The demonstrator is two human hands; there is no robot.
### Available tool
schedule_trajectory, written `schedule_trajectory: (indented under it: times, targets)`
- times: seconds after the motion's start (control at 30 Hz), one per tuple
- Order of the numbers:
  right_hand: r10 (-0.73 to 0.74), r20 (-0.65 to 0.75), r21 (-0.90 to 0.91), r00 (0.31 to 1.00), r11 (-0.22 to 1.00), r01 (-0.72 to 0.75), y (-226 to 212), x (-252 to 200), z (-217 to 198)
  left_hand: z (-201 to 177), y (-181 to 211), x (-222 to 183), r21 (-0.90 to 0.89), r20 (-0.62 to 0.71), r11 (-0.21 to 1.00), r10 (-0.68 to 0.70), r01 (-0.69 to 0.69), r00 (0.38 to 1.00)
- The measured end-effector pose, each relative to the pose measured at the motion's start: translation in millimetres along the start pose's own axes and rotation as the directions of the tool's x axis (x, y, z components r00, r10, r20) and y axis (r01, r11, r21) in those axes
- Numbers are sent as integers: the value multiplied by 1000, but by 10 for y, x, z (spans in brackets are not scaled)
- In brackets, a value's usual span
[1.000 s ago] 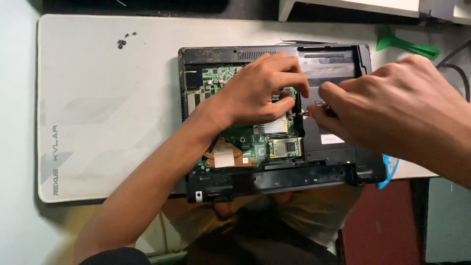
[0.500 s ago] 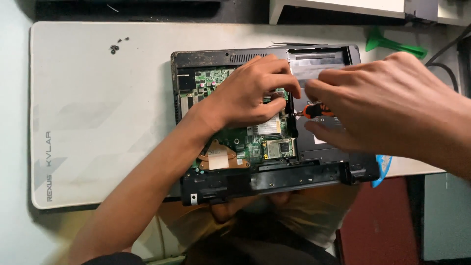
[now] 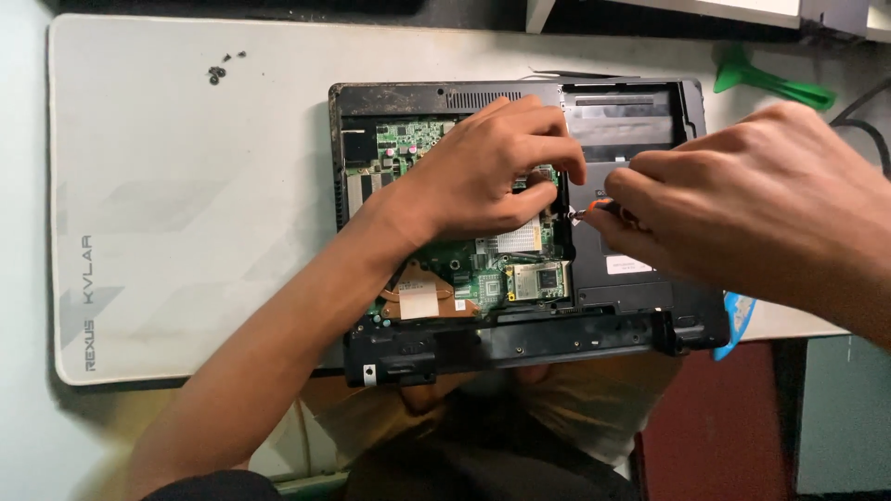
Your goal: Securing a hard drive inside a laptop by tightening screws and connecting internal cables.
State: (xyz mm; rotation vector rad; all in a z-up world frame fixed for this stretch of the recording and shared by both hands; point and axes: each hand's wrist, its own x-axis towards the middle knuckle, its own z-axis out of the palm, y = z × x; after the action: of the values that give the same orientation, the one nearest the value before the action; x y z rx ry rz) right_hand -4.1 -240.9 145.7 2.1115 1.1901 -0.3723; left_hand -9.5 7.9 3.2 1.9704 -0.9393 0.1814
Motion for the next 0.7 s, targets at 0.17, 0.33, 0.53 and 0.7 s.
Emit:
schedule_trajectory:
  times: [0.17,0.33,0.53,0.7]
  targets:
    - [-16,-154,39,988,999,22,5,-32,-179,-7,-25,9,11,-15,1000,19,-19,1000]
    - [24,-3,-21,1000,1000,-24,22,36,-199,-21,-1,-14,11,-23,1000,9,-8,1000]
    - [134,49,57,990,989,-137,59,137,-345,31,-59,11,52,-5,999,11,-11,1000]
    - [-175,-135,9,975,984,178,48,8,-305,5,-42,21,116,-168,993,27,-8,985]
